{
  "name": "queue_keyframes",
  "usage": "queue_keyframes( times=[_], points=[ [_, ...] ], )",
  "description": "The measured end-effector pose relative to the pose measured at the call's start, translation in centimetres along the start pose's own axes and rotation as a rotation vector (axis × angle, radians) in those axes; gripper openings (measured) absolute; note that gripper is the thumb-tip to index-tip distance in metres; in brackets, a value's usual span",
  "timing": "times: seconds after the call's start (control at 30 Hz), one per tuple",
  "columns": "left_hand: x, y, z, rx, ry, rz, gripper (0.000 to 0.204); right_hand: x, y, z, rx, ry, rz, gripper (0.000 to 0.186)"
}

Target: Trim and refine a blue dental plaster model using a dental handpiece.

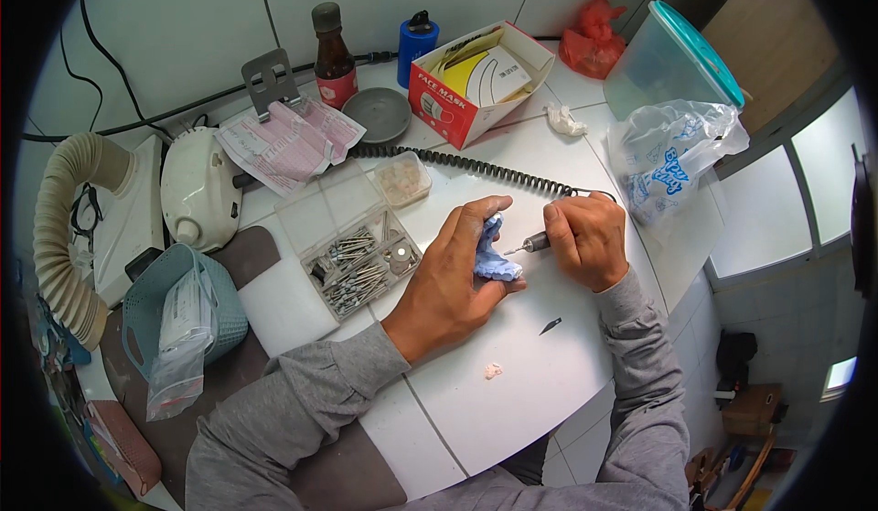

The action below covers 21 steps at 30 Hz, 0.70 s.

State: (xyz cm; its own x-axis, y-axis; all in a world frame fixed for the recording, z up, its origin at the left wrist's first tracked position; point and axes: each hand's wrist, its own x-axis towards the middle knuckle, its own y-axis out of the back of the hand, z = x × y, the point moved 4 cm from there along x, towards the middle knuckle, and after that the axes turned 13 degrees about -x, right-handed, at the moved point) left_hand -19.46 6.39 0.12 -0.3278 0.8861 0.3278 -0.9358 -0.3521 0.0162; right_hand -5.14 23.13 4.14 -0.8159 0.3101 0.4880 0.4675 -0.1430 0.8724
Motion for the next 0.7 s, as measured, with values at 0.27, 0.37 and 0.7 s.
queue_keyframes(
  times=[0.27, 0.37, 0.7],
  points=[
    [-0.09, 0.01, -0.01, 0.091, -0.025, -0.012, 0.096, 0.23, 0.31, -0.29, -0.095, 0.054, 0.032, 0.035],
    [-0.18, -0.04, 0.17, 0.103, -0.007, -0.026, 0.097, 0.06, 0.36, -0.36, -0.098, 0.049, 0.031, 0.035],
    [-0.05, 0.00, 0.13, 0.097, -0.018, -0.010, 0.094, 0.19, 0.48, -0.28, -0.078, 0.054, 0.043, 0.034]
  ],
)
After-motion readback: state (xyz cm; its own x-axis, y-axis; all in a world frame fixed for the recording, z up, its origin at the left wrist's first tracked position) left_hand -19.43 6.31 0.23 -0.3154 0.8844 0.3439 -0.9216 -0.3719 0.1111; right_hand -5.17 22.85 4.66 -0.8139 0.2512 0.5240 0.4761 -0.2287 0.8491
